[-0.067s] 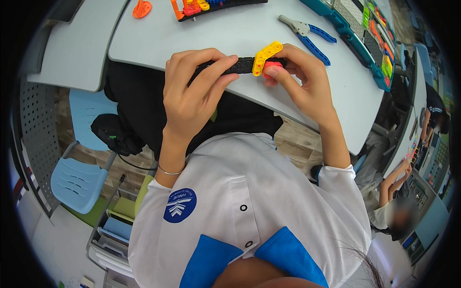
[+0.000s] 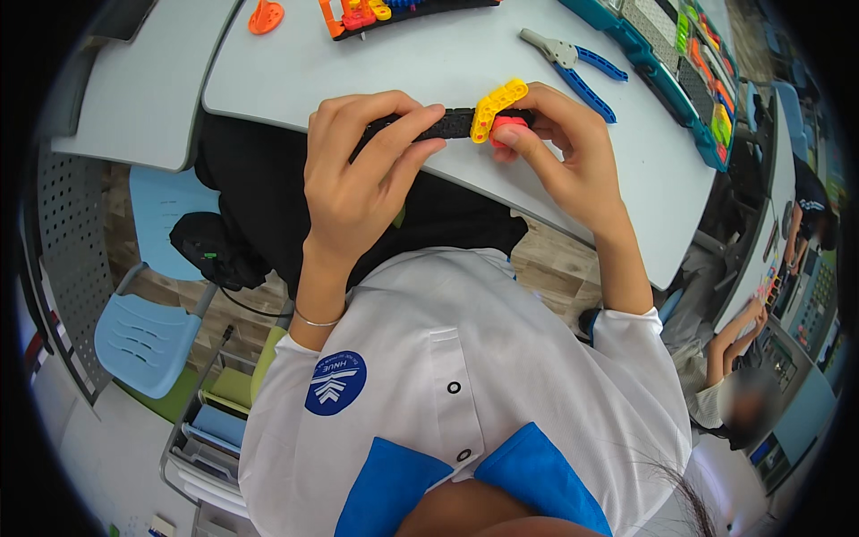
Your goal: The person assembles a small mechanical device using colorful plastic gears, beams, and connectors on a white table. They attach a yellow gear to a black beam, then connect additional orange and blue components, and finally use pliers to secure a red piece onto the assembly.
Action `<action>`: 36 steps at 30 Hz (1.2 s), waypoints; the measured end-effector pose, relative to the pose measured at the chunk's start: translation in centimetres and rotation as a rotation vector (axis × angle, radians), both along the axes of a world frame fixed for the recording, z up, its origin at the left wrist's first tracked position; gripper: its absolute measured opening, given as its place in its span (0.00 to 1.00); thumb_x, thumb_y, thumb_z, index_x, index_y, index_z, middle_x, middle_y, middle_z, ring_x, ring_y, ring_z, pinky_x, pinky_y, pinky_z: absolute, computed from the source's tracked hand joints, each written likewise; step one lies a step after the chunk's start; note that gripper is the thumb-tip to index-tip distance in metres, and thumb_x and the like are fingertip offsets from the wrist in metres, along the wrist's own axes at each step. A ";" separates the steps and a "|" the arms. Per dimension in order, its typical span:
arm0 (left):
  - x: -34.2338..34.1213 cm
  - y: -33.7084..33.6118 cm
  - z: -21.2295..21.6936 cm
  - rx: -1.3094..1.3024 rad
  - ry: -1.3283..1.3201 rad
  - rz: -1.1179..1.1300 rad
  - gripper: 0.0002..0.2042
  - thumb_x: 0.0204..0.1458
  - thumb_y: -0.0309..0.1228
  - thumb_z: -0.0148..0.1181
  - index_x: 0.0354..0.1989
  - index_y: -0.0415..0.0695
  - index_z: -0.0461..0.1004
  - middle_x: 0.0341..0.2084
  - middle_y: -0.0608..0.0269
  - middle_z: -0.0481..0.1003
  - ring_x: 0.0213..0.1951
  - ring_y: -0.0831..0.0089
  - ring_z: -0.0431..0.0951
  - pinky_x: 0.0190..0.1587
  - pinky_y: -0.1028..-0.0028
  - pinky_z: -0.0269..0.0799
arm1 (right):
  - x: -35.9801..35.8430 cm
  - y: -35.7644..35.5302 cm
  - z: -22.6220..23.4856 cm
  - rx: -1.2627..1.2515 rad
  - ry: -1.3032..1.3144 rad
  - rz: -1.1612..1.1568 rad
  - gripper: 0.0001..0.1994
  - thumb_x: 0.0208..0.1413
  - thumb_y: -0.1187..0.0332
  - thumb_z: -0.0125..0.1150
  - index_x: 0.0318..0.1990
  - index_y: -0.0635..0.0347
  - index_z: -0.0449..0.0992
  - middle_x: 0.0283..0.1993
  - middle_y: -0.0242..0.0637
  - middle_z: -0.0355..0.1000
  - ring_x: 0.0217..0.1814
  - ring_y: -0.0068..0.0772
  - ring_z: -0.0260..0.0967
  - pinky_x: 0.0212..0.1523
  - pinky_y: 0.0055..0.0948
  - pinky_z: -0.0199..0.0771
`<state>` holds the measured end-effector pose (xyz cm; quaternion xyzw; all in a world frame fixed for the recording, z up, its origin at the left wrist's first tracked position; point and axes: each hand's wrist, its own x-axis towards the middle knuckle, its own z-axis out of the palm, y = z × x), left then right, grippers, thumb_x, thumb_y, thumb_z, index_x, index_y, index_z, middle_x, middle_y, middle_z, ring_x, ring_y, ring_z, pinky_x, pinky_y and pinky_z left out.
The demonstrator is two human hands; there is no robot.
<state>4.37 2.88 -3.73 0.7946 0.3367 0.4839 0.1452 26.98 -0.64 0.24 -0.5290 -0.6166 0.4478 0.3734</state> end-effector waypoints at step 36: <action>0.1 -0.5 3.6 -1.203 -0.345 -0.254 0.10 0.60 0.31 0.64 0.35 0.34 0.76 0.22 0.65 0.77 0.18 0.84 0.73 0.21 0.82 0.66 | -1.9 0.1 -1.9 0.749 -0.343 -0.100 0.24 0.46 0.79 0.69 0.54 0.57 0.80 0.53 0.45 0.68 0.47 0.37 0.72 0.40 0.30 0.79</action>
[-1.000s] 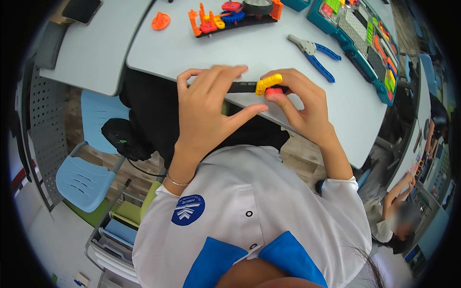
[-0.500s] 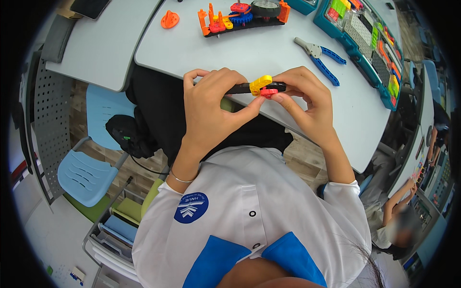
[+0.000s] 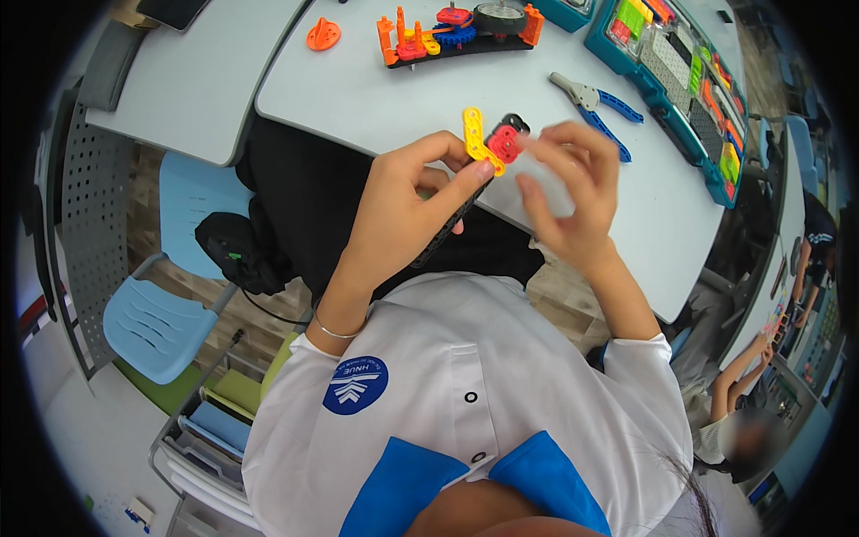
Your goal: The person assembles a small mechanical device using colorful plastic gears, beams, and connectors on a white table. They attach a yellow gear to a black beam, then connect additional orange and blue components, and finally use pliers to secure a red piece onto the assembly.
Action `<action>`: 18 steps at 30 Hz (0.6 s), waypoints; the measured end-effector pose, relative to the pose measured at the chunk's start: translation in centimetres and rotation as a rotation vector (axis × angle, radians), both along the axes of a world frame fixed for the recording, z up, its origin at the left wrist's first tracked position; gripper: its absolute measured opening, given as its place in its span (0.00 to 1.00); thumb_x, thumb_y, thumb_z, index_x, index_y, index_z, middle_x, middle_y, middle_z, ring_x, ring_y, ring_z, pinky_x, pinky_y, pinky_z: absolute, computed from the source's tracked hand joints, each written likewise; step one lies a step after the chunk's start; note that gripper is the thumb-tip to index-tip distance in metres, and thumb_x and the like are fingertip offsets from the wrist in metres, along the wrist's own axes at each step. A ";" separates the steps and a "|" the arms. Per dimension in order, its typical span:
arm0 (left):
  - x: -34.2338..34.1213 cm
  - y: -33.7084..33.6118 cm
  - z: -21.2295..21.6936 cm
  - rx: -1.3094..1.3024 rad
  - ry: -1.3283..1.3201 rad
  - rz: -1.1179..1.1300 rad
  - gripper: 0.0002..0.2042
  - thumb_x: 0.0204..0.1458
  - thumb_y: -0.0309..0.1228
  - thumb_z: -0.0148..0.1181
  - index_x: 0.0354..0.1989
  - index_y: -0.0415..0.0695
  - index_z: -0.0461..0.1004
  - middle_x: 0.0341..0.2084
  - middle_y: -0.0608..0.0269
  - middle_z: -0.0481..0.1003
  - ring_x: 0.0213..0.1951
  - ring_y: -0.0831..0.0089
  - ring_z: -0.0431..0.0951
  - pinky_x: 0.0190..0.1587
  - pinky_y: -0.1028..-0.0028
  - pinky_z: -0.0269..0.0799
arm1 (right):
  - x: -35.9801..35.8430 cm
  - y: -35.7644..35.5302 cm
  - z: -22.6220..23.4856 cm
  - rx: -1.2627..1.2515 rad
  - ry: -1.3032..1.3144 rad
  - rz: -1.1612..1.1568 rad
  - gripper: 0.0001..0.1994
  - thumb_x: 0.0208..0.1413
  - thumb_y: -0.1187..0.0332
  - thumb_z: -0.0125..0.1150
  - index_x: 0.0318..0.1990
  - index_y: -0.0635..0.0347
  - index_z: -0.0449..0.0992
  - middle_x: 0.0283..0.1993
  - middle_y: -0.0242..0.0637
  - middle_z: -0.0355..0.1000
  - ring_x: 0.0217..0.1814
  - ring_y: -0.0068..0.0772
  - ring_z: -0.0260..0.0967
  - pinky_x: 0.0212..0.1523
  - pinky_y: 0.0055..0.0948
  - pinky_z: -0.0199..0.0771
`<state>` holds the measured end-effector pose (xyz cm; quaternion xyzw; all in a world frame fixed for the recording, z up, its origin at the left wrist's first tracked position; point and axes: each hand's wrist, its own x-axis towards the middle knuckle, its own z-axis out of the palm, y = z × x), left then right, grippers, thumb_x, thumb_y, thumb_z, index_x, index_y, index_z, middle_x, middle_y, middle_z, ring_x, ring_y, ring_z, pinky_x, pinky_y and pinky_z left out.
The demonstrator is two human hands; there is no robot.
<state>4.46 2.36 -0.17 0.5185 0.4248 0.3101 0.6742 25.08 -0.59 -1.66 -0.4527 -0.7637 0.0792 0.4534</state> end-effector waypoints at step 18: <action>-1.9 9.9 -4.9 1.019 0.514 0.500 0.21 0.55 0.38 0.68 0.52 0.37 0.78 0.41 0.58 0.80 0.41 0.69 0.81 0.46 0.72 0.76 | 0.5 0.2 0.7 -0.201 0.366 -0.039 0.18 0.52 0.84 0.65 0.51 0.67 0.73 0.45 0.44 0.75 0.43 0.34 0.79 0.45 0.29 0.83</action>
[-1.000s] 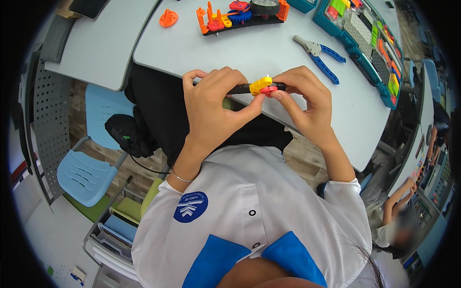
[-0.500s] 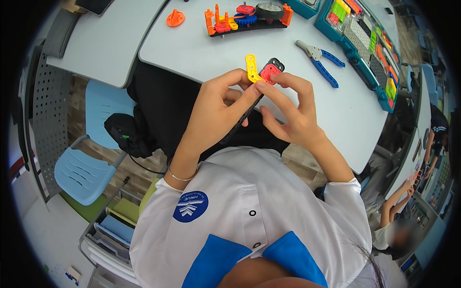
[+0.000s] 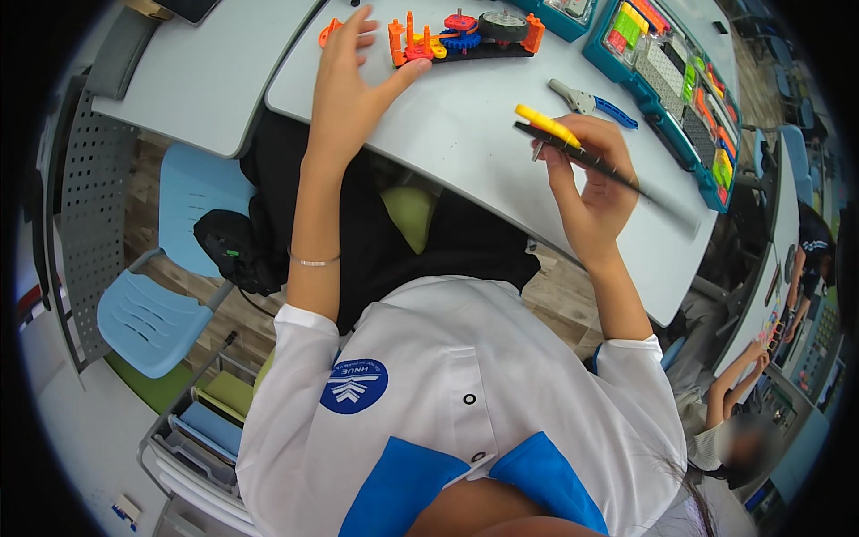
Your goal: The person assembles a small mechanical device using colorful plastic gears, beams, and connectors on a white table. They attach a yellow gear to a black beam, then connect additional orange and blue components, and finally use pliers to secure a red piece onto the assembly.
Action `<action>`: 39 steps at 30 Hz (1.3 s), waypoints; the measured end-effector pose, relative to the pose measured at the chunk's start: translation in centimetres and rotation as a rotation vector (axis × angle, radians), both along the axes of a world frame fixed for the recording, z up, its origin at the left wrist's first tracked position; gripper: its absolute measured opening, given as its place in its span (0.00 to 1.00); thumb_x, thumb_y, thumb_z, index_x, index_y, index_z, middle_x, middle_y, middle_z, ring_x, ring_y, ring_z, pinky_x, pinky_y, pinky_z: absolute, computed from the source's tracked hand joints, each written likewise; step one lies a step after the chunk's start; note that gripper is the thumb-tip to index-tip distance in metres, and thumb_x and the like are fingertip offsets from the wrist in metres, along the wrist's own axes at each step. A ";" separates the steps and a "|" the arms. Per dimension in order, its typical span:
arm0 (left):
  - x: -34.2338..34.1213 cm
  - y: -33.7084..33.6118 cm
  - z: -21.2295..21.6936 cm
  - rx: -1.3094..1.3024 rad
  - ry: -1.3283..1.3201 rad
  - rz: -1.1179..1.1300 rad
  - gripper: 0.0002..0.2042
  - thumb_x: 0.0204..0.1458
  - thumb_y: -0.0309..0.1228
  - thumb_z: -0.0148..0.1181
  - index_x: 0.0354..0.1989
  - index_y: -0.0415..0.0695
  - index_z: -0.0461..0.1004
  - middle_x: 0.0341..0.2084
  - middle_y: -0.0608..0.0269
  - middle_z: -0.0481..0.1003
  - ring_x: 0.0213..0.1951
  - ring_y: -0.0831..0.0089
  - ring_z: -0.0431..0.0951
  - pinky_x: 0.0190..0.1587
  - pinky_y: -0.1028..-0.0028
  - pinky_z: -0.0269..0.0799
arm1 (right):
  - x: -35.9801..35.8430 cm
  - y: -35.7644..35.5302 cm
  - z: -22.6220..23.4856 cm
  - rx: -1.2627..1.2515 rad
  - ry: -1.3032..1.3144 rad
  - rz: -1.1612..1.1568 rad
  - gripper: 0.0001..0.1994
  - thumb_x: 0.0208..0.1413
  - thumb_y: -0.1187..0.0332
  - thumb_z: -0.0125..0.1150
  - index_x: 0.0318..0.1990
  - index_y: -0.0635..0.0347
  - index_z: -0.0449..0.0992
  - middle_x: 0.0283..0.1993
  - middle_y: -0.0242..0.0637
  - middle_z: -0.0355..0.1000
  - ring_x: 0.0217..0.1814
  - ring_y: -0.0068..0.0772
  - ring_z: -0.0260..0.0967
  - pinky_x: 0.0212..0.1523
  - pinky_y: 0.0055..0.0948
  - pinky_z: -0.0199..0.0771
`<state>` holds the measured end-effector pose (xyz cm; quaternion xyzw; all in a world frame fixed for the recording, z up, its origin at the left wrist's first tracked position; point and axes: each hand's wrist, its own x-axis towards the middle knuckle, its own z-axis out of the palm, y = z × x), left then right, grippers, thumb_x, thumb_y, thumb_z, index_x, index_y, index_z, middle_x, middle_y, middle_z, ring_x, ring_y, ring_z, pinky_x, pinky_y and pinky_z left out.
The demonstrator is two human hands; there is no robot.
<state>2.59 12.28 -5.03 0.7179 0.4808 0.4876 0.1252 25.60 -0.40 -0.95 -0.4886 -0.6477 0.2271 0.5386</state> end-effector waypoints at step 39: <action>-2.8 0.6 0.0 -0.519 -0.546 -0.585 0.23 0.52 0.18 0.67 0.58 0.32 0.72 0.52 0.52 0.76 0.55 0.67 0.77 0.59 0.68 0.76 | 1.9 8.9 -0.8 -0.312 0.169 0.249 0.11 0.58 0.73 0.68 0.48 0.61 0.80 0.50 0.36 0.74 0.45 0.25 0.77 0.31 0.21 0.76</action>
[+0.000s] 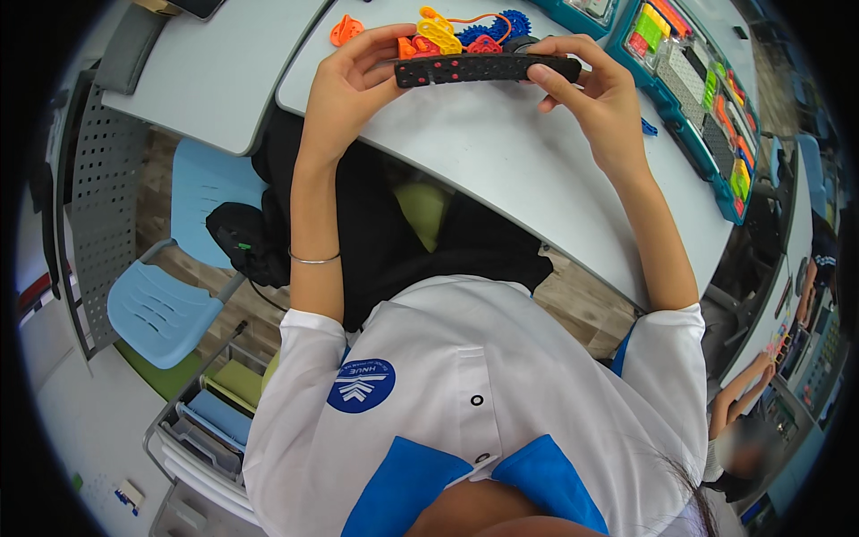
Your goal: The person assembles a small mechanical device using colorful plastic gears, beams, and connectors on a white table. They attach a yellow gear to a black beam, then connect additional orange and blue components, and finally use pliers to secure a red piece onto the assembly.
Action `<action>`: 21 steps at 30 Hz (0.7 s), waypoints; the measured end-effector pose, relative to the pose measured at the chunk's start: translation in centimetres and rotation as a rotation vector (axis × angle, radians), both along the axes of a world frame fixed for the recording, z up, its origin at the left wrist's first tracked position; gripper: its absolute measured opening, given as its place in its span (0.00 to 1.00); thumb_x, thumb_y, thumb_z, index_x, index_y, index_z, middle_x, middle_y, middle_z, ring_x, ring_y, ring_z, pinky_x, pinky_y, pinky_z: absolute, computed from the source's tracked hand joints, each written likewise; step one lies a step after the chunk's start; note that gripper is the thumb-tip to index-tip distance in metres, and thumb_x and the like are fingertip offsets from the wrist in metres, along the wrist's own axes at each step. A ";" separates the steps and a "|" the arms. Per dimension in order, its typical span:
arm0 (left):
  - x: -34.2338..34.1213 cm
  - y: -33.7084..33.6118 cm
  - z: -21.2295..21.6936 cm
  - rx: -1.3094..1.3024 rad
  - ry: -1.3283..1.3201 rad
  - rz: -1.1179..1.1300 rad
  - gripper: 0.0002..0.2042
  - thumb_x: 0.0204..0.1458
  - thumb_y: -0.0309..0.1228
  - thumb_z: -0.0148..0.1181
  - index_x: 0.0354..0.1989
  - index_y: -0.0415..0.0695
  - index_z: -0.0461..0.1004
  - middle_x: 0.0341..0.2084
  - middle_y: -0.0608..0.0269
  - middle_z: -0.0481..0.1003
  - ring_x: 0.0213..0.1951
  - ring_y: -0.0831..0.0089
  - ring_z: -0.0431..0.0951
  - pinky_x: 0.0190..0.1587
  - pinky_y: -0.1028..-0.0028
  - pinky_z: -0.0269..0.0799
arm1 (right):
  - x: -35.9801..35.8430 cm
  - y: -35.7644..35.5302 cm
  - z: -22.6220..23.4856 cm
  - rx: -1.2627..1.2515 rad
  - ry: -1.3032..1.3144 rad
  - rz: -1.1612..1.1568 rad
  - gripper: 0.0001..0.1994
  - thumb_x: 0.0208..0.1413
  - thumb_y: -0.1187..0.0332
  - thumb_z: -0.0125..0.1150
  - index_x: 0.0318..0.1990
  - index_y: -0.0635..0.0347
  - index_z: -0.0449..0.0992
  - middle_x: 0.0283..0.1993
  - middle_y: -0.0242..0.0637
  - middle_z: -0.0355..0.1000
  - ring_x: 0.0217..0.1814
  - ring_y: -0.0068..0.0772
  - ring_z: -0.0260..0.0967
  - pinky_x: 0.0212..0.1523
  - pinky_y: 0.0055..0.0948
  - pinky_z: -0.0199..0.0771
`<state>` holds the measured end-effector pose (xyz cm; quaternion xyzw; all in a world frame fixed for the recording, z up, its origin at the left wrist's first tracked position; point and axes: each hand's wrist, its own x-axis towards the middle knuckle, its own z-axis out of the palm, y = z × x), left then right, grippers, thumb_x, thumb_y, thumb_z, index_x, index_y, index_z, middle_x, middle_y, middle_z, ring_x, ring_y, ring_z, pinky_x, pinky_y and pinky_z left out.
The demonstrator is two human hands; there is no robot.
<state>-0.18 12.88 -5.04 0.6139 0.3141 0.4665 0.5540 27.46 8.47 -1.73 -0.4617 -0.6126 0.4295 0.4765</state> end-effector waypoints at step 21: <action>0.3 -0.2 0.3 -0.016 -0.014 0.032 0.21 0.55 0.17 0.62 0.59 0.30 0.72 0.52 0.51 0.76 0.56 0.67 0.75 0.60 0.67 0.75 | 0.0 0.1 0.1 -0.128 0.070 -0.075 0.13 0.62 0.71 0.64 0.52 0.66 0.78 0.41 0.37 0.77 0.35 0.24 0.78 0.30 0.21 0.76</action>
